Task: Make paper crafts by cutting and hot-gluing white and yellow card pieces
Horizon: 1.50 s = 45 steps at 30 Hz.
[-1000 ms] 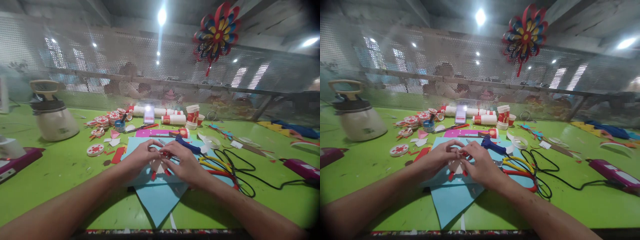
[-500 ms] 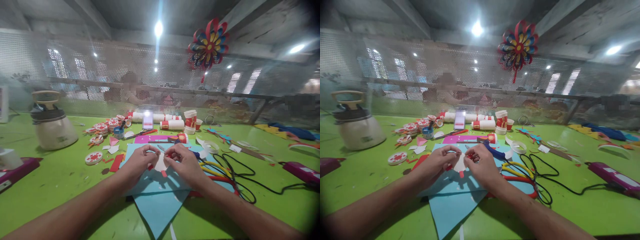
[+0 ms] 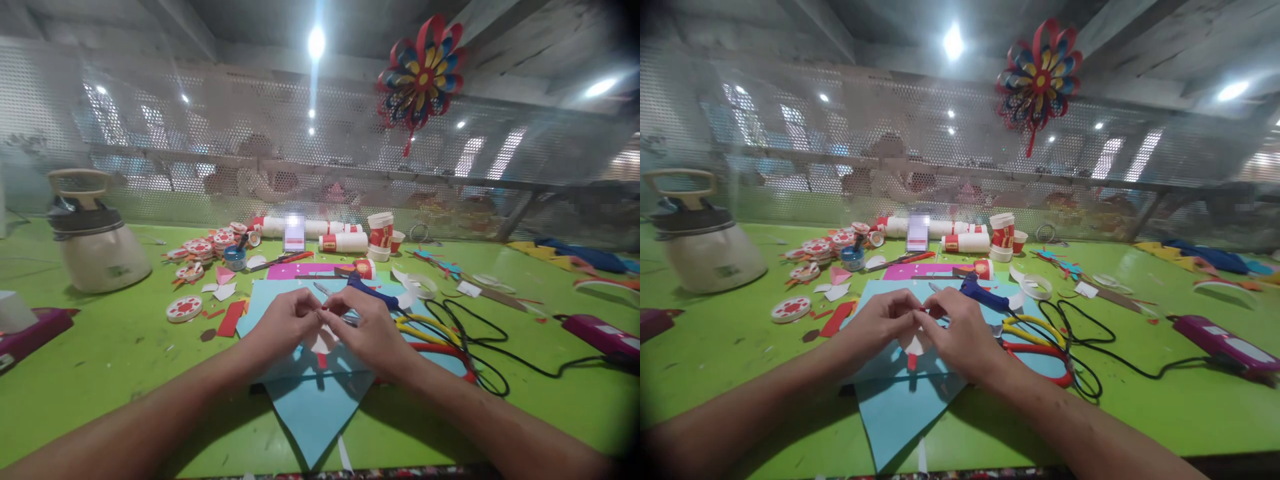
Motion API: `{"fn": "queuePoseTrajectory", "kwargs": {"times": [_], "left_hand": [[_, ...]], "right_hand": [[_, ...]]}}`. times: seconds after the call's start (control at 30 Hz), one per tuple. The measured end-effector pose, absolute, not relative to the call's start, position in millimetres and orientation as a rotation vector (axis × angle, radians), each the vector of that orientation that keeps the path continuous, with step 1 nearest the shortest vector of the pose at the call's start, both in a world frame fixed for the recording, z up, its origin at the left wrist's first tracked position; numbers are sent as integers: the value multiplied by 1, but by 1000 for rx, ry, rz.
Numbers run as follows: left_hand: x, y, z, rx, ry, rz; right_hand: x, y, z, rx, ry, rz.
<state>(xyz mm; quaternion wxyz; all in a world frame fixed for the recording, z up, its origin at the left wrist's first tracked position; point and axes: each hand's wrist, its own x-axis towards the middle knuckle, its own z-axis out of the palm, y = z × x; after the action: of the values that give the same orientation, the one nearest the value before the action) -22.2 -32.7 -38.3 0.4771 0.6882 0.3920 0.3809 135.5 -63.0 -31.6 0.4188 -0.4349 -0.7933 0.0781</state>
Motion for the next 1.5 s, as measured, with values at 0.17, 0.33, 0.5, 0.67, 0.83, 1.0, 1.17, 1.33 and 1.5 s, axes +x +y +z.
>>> {"fn": "queuePoseTrajectory", "kwargs": {"times": [0.17, 0.33, 0.5, 0.67, 0.83, 1.0, 1.17, 1.33, 1.5], "left_hand": [[-21, -36, -35, 1669, 948, 889], [-20, -40, -32, 1604, 919, 883], [-19, -41, -32, 1606, 880, 879], [-18, -42, -32, 1596, 882, 878], [-18, -44, -33, 1563, 845, 861], [-19, -42, -36, 1596, 814, 843], [-19, -41, -35, 1603, 798, 829], [-21, -40, -33, 1521, 860, 849], [-23, -37, -30, 1360, 891, 881]], "right_hand": [[137, -63, -30, -1078, -1941, 232], [139, -59, -29, -1120, -1824, 494], [140, -53, -28, -1097, -1581, 1006], [143, -50, -30, -1016, -1421, 1341], [146, -47, -34, -922, -1303, 1602], [147, -47, -34, -921, -1262, 1648], [145, -48, -32, -964, -1266, 1608], [145, -47, -31, -1091, -1365, 1294], [151, -49, -18, -951, -1412, 876]]}}
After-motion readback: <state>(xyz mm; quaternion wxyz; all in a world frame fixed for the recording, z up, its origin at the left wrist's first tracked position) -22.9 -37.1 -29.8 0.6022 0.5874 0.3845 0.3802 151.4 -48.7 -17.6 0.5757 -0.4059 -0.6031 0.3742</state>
